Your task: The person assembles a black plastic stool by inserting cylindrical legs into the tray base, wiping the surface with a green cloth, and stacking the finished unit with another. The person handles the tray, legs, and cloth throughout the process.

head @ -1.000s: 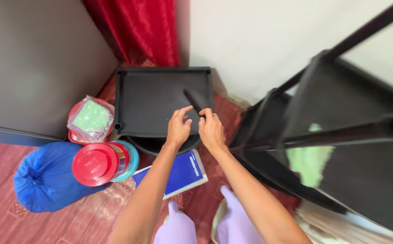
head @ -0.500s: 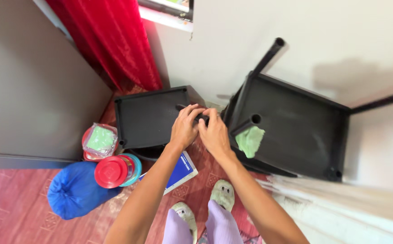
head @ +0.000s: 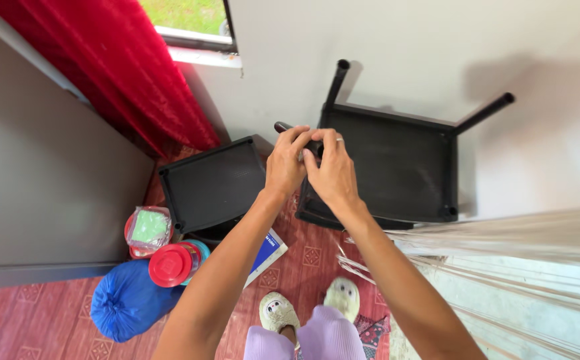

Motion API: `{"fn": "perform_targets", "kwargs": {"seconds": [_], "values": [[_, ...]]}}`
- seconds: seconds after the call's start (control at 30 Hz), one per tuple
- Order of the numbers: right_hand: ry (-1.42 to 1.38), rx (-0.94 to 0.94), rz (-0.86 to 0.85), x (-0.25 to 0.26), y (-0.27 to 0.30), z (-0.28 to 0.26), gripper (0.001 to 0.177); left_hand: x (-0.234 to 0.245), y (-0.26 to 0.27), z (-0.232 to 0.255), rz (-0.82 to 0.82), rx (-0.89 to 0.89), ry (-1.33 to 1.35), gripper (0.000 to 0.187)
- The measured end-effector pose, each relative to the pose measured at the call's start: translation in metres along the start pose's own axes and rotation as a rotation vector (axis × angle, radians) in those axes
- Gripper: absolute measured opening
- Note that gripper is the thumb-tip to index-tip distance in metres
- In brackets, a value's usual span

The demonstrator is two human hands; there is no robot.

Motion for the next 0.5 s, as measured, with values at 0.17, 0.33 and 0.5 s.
{"fn": "perform_targets", "kwargs": {"seconds": [0.17, 0.33, 0.5], "values": [[0.045, -0.011, -0.018, 0.050, -0.018, 0.003, 0.033, -0.020, -0.025, 0.038, -0.007, -0.016, 0.015, 0.042], [0.036, -0.056, 0.023, 0.099, -0.023, 0.038, 0.032, -0.062, -0.042, 0.077, -0.033, -0.072, 0.059, 0.041], [0.177, -0.010, 0.114, 0.156, -0.020, 0.082, 0.032, -0.124, -0.042, 0.122, -0.088, -0.090, 0.129, 0.047]]}}
Point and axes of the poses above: each hand's wrist, its own y-axis away from the middle knuckle, its own x-axis out of the back of the hand, z = x × y, the point moved 7 cm from there along -y, towards the middle knuckle, and after that the axes turned 6 degrees about -x, right-handed, at the moved point
